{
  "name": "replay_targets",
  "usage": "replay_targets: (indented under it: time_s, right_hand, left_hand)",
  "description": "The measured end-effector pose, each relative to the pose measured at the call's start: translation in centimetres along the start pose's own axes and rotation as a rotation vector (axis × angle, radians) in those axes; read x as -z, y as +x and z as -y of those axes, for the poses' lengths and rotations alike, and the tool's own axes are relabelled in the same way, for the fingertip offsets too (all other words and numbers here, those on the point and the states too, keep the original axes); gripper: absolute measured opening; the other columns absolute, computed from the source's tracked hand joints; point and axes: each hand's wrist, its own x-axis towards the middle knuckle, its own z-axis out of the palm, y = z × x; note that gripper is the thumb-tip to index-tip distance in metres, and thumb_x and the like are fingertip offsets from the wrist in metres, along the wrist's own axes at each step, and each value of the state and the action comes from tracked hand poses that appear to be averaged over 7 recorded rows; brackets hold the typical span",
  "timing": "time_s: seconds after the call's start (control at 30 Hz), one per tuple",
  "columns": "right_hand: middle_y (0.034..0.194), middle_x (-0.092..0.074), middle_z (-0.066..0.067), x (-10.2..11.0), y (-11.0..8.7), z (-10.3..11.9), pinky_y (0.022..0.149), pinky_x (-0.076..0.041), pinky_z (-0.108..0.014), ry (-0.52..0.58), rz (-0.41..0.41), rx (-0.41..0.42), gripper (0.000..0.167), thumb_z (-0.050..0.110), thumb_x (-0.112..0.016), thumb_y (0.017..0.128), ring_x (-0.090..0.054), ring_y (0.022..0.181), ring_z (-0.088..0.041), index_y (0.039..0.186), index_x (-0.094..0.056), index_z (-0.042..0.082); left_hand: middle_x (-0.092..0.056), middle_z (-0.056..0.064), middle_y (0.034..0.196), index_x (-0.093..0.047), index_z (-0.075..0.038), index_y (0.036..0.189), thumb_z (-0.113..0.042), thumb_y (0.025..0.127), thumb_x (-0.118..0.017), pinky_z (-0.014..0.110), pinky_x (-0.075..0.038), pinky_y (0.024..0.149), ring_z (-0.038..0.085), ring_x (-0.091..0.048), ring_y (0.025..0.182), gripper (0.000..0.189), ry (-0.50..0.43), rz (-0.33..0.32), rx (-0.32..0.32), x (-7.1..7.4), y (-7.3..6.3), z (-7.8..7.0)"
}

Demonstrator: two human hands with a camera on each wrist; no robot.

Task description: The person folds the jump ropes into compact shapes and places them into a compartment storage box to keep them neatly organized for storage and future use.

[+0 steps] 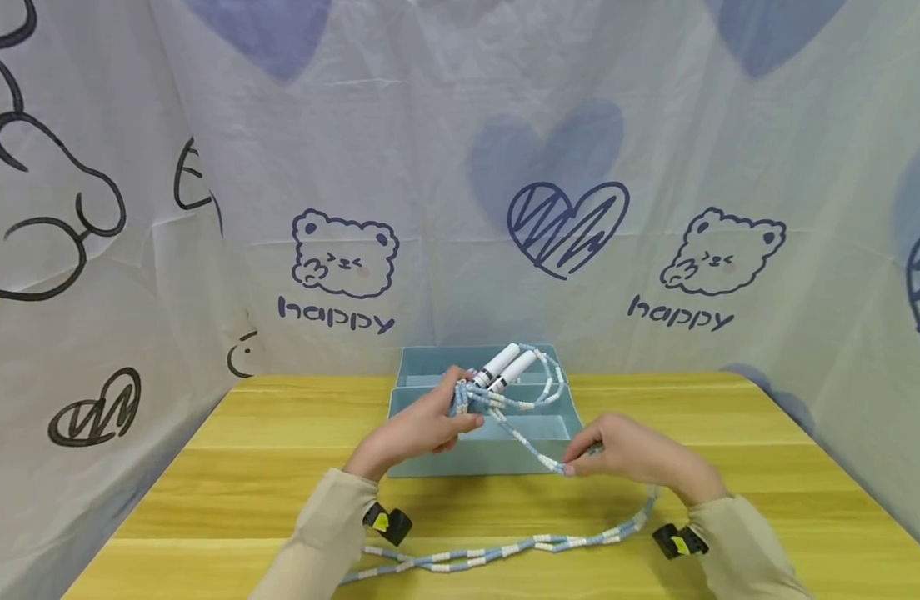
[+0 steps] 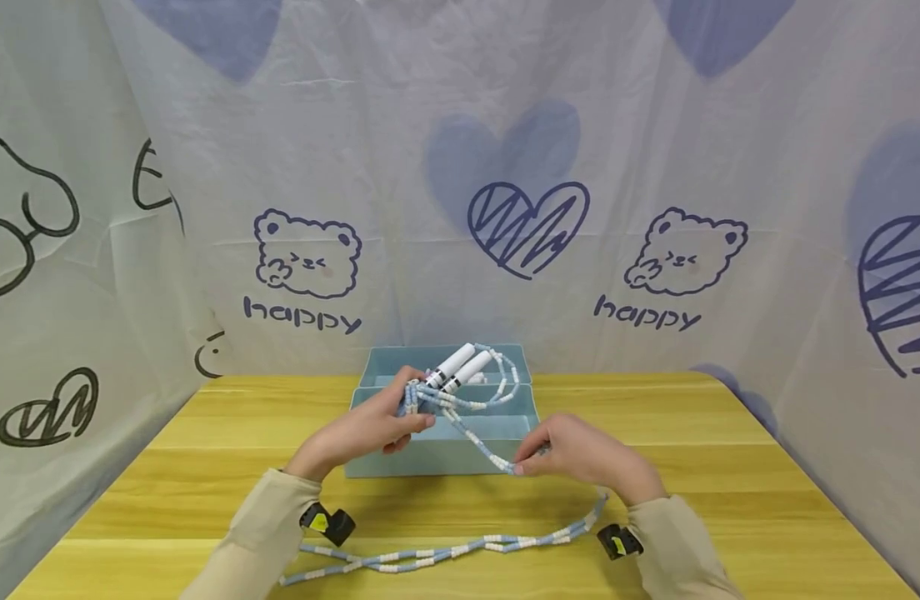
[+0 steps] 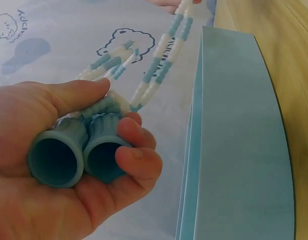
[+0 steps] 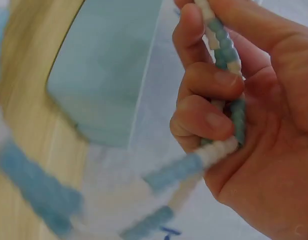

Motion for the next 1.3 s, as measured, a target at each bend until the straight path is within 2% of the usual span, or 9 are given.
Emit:
replay_targets:
  time_s: [0.2, 0.37, 0.5, 0.57, 0.73, 0.93, 1.03, 1.17, 1.3]
  right_hand:
    - [0.091, -0.069, 0.015, -0.4, 0.0, 2.5, 0.079, -0.052, -0.031, 0.003, 0.106, 0.039, 0.008, 0.026, -0.069, 0.092, -0.063, 0.088, -0.009, 0.095, -0.076, 0.024]
    - [0.093, -0.07, 0.01, -1.4, 0.3, 3.5, 0.077, -0.052, -0.029, 0.097, 0.178, 0.107, 0.011, 0.022, -0.066, 0.092, -0.063, 0.085, -0.008, 0.098, -0.075, 0.022]
    - [0.089, -0.07, 0.008, -2.2, 0.6, 4.0, 0.068, -0.049, -0.025, 0.171, 0.195, 0.169, 0.015, 0.026, -0.061, 0.096, -0.057, 0.075, -0.004, 0.1, -0.075, 0.025]
    - [0.076, -0.062, 0.01, -2.6, 0.6, 4.3, 0.061, -0.043, -0.023, 0.222, 0.196, 0.192, 0.017, 0.027, -0.058, 0.099, -0.048, 0.065, -0.003, 0.103, -0.075, 0.024]
    - [0.059, -0.032, 0.006, -3.5, 0.6, 5.5, 0.047, -0.029, -0.026, 0.371, 0.181, 0.214, 0.023, 0.025, -0.049, 0.105, -0.028, 0.048, -0.007, 0.11, -0.07, 0.019]
    - [0.059, -0.038, 0.003, -4.5, 0.6, 7.2, 0.046, -0.034, -0.024, 0.372, 0.17, 0.237, 0.025, 0.027, -0.042, 0.107, -0.032, 0.045, -0.009, 0.119, -0.063, 0.025]
    - [0.06, -0.04, 0.003, -4.9, 0.7, 7.7, 0.046, -0.036, -0.025, 0.381, 0.153, 0.24, 0.025, 0.028, -0.039, 0.108, -0.034, 0.044, -0.01, 0.122, -0.059, 0.026]
    - [0.06, -0.038, 0.001, -4.8, 0.9, 7.8, 0.043, -0.033, -0.028, 0.466, 0.054, 0.251, 0.027, 0.024, -0.035, 0.109, -0.031, 0.043, -0.012, 0.123, -0.056, 0.014]
    - [0.06, -0.034, -0.002, -4.5, 1.2, 7.3, 0.04, -0.029, -0.029, 0.539, -0.089, 0.281, 0.028, 0.019, -0.033, 0.109, -0.028, 0.044, -0.012, 0.111, -0.052, -0.002]
  left_hand:
    - [-0.047, 0.004, 0.065, -0.024, -0.021, 0.145, -0.023, 0.099, -0.061, 0.03, -0.034, 0.051, 0.017, -0.037, 0.051, 0.059, -0.026, 0.005, -0.027, -0.2, 0.2, -0.3]
    - [-0.051, 0.007, 0.074, -0.028, -0.022, 0.141, -0.018, 0.099, -0.061, 0.029, -0.036, 0.05, 0.017, -0.04, 0.054, 0.053, -0.026, 0.0, -0.04, -0.4, 0.4, 0.0]
    - [-0.054, 0.008, 0.086, -0.031, -0.019, 0.137, -0.016, 0.098, -0.062, 0.03, -0.04, 0.054, 0.017, -0.044, 0.06, 0.05, 0.084, -0.037, -0.058, -0.8, 0.6, 0.0]
    - [-0.056, 0.007, 0.091, -0.032, -0.018, 0.137, -0.015, 0.098, -0.062, 0.031, -0.042, 0.056, 0.016, -0.045, 0.061, 0.049, 0.17, -0.056, -0.078, -1.1, 0.6, -0.2]
    - [-0.06, 0.004, 0.091, -0.032, -0.018, 0.137, -0.012, 0.097, -0.062, 0.03, -0.043, 0.053, 0.015, -0.044, 0.056, 0.049, 0.335, -0.106, -0.124, -1.5, 0.7, -0.7]
    - [-0.062, 0.003, 0.096, -0.036, -0.019, 0.136, -0.008, 0.096, -0.062, 0.028, -0.043, 0.053, 0.013, -0.048, 0.056, 0.049, 0.414, -0.137, -0.154, -2.0, 0.8, -0.5]
    - [-0.062, 0.0, 0.091, -0.04, -0.022, 0.133, -0.009, 0.095, -0.063, 0.028, -0.044, 0.054, 0.013, -0.05, 0.058, 0.047, 0.451, -0.132, -0.165, -2.4, 0.8, -0.3]
    - [-0.056, -0.004, 0.077, -0.045, -0.025, 0.127, -0.013, 0.093, -0.066, 0.025, -0.039, 0.051, 0.01, -0.046, 0.054, 0.042, 0.486, -0.097, -0.182, -2.9, 0.9, -0.2]
    - [-0.048, -0.004, 0.069, -0.049, -0.026, 0.123, -0.015, 0.093, -0.067, 0.024, -0.034, 0.049, 0.009, -0.039, 0.05, 0.037, 0.512, -0.044, -0.191, -3.4, 0.9, -0.4]
